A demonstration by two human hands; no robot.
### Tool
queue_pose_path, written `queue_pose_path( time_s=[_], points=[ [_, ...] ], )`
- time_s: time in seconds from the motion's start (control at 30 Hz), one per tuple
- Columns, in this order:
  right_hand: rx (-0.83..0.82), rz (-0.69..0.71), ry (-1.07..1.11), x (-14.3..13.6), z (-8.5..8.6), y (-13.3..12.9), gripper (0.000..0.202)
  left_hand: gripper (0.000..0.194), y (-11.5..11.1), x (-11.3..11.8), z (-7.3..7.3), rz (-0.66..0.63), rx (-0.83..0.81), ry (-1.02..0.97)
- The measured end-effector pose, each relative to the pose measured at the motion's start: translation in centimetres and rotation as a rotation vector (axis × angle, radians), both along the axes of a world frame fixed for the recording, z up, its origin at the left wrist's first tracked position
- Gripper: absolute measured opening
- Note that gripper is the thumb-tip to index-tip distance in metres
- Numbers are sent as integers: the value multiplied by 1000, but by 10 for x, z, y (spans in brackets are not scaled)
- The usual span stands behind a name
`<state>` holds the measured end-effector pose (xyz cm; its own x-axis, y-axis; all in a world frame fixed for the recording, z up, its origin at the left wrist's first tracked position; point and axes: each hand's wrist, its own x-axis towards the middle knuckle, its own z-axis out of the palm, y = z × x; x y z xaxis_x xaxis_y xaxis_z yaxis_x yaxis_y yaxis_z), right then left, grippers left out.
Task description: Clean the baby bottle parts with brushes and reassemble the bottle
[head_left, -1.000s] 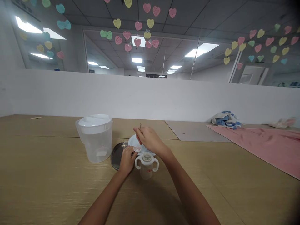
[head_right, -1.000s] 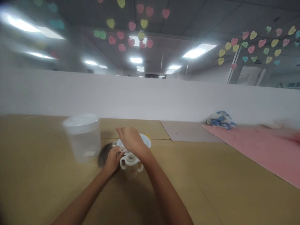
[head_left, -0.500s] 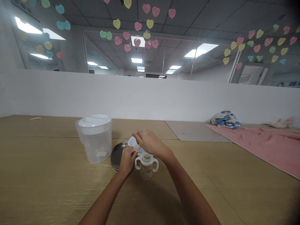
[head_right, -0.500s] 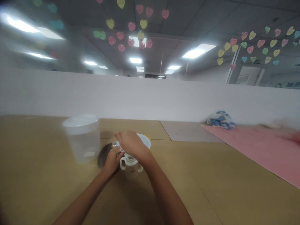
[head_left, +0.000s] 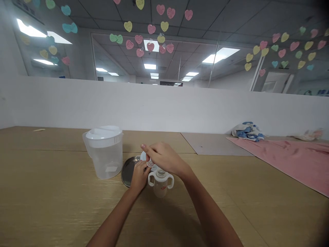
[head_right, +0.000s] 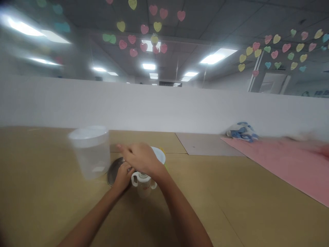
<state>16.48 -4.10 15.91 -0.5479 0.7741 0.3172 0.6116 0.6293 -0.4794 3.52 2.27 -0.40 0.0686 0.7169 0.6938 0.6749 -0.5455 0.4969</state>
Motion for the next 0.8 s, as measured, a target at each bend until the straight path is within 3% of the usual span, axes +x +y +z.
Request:
queue_pose_path(
  time_s=[0.2,0.6,0.8],
  points=[
    [78,-20,-22,-1,-3,4,57,27,-2,1,3,-27,-38,-31],
    [-13,27,-96,-1,-9,19,49,26,-1,-1,2,-103,-64,-119],
    [-112,49,-94,-3,-20,30,46,28,-1,-1,2,-113,-82,-142]
  ],
)
